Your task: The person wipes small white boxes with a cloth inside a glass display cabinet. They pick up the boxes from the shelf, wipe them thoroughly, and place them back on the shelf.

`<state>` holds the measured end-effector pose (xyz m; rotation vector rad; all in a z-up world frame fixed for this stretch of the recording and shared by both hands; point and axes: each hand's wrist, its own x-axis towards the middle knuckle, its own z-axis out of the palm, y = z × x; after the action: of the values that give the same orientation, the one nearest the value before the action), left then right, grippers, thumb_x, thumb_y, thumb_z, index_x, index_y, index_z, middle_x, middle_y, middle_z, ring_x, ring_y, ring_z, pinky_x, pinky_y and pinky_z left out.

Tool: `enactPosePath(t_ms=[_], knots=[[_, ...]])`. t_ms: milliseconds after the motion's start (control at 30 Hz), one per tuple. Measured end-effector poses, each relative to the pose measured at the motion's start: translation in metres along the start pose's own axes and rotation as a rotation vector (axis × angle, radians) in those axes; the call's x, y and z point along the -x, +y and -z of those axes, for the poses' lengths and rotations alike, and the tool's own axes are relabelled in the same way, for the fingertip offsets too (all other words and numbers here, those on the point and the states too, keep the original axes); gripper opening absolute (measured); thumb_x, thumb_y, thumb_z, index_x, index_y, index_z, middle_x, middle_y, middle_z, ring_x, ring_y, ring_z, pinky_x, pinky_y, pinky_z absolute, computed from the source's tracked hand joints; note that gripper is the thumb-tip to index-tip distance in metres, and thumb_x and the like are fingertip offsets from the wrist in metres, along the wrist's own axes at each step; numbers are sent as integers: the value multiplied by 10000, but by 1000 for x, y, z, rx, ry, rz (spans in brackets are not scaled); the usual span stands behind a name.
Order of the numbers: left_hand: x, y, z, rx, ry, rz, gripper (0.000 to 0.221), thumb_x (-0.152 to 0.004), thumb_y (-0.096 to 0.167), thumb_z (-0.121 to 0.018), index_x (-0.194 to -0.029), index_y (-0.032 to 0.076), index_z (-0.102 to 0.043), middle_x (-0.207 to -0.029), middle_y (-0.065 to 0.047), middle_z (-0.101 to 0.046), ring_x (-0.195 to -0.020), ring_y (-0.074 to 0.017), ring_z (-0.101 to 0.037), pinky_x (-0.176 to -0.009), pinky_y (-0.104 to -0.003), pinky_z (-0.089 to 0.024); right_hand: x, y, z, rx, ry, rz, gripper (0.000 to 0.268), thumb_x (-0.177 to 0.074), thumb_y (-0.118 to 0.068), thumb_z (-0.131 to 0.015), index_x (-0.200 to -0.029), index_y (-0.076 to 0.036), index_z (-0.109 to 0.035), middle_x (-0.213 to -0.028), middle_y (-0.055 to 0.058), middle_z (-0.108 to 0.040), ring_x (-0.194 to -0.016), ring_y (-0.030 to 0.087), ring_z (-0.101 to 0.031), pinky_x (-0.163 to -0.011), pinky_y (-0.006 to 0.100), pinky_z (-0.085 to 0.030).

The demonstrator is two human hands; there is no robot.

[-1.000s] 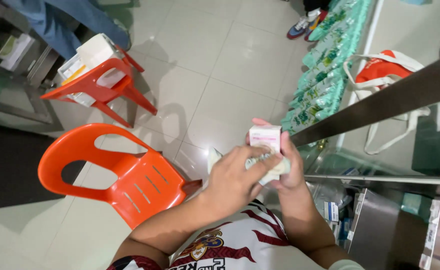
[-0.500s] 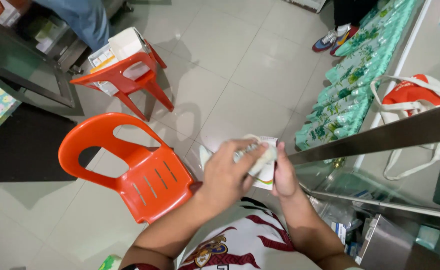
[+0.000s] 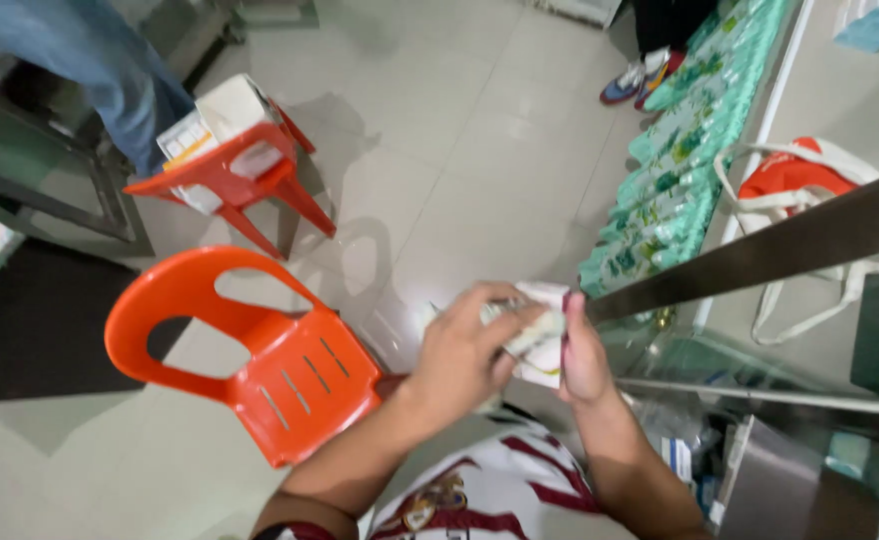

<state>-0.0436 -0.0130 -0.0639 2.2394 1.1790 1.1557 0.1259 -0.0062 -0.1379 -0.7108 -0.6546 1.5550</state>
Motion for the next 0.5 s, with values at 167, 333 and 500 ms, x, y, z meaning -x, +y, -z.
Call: enactPosePath(t_ms=[167, 333, 500], knots=[[10, 20, -19, -8, -140, -129, 340, -899, 212, -666, -1237, 224, -694, -1150, -39, -622, -1012, -315, -686, -831, -445, -583, -8, -11, 14, 89, 265, -349, 975, -887, -894, -308, -1100, -42, -734, -967, 180, -762, -733, 283, -732, -682, 412, -651], [1, 4, -12, 55, -176, -107, 303, -805, 157, -770, -1106, 184, -747, -1111, -64, -658, -957, -360, -710, -793, -474, -596, 0, -11, 1, 42, 316, 4, 867, -991, -707, -335, -1253, 31, -707, -911, 178, -766, -744, 184, -754, -665, 300, -635], [-14, 8, 3, -70, -117, -91, 336, -833, 211, -767, -1164, 250, -729, -1148, 16, -642, -997, -279, -705, -832, -413, -581, 24, -5, -8, -4, 218, 19, 606, -1051, -514, -468, -1095, 27, -739, -862, 125, -752, -721, 170, -725, -714, 348, -649]])
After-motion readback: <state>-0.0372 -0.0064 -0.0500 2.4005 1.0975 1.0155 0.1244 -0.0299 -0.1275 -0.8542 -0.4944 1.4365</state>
